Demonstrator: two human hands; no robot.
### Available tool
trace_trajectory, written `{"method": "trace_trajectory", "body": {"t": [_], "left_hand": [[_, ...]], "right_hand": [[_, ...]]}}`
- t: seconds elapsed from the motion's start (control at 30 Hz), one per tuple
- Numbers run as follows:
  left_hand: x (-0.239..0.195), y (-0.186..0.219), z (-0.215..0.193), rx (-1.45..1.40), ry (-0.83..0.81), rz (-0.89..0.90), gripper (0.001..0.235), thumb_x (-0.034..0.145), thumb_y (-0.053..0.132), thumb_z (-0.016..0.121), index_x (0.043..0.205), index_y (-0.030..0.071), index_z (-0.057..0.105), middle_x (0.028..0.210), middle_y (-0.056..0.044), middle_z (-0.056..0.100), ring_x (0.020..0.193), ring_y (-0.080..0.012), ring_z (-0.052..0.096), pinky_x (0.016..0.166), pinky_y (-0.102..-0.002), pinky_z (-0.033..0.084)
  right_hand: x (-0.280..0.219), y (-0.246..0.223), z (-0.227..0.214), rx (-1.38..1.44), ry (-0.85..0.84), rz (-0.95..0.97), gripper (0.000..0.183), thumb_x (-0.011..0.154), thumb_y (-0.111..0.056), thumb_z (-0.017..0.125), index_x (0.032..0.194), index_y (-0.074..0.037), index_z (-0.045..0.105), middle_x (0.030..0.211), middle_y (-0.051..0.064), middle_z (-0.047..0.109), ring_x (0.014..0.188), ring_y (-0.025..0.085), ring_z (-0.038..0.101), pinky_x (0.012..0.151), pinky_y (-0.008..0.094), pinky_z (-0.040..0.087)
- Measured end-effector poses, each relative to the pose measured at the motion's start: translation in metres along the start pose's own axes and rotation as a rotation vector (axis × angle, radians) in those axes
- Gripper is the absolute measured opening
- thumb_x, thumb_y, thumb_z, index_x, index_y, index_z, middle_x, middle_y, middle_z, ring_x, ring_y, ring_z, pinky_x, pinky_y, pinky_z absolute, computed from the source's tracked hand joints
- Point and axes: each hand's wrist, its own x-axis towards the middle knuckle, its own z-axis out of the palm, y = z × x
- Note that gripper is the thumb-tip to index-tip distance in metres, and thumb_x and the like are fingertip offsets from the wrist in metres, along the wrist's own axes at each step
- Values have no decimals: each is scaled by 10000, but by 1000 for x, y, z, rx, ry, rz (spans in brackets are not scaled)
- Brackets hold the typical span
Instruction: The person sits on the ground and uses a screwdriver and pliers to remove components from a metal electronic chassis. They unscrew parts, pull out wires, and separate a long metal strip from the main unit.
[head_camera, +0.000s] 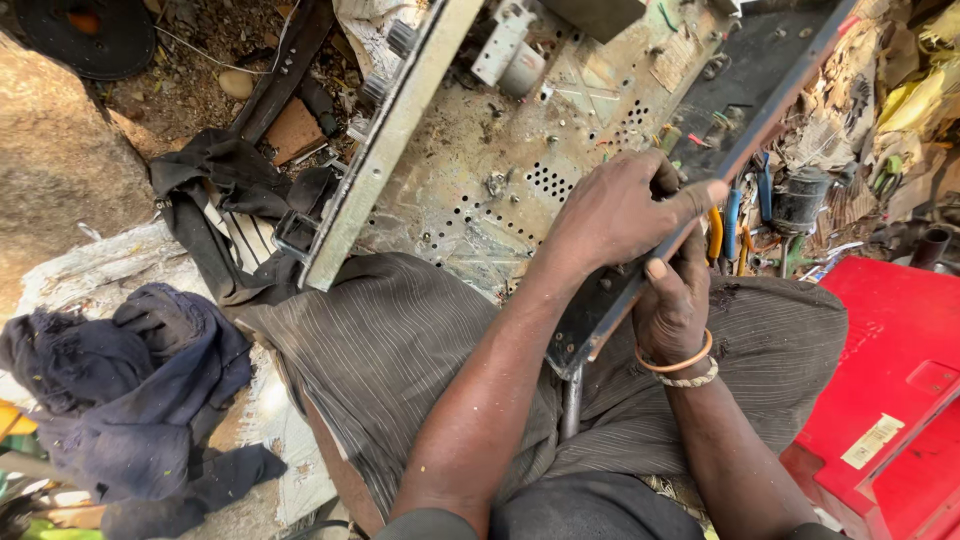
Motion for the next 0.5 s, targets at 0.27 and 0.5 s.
{"method": "trace_trajectory", "body": {"t": [0.27, 0.5], "left_hand": [[-31, 29, -14, 313, -3, 28, 1024, 508, 517, 963, 1298, 43, 517, 1256, -177, 594, 1100, -294, 659, 909, -450, 577], [-61, 40, -36, 617, 201, 142, 705, 777, 267, 871, 1347, 12, 543, 1179, -240, 698, 1082, -400, 689, 905, -490, 545]], "right_hand": [[9, 3, 24, -43, -35, -45, 650, 874, 17, 634, 1490, -35, 431, 1271, 78, 610, 1135, 178, 628, 935, 321, 575], [23, 30, 44, -425, -37, -465, 871, 926, -192, 778, 1609, 4, 274, 1618, 271, 361, 1511, 408, 333, 1235, 452, 275]]}}
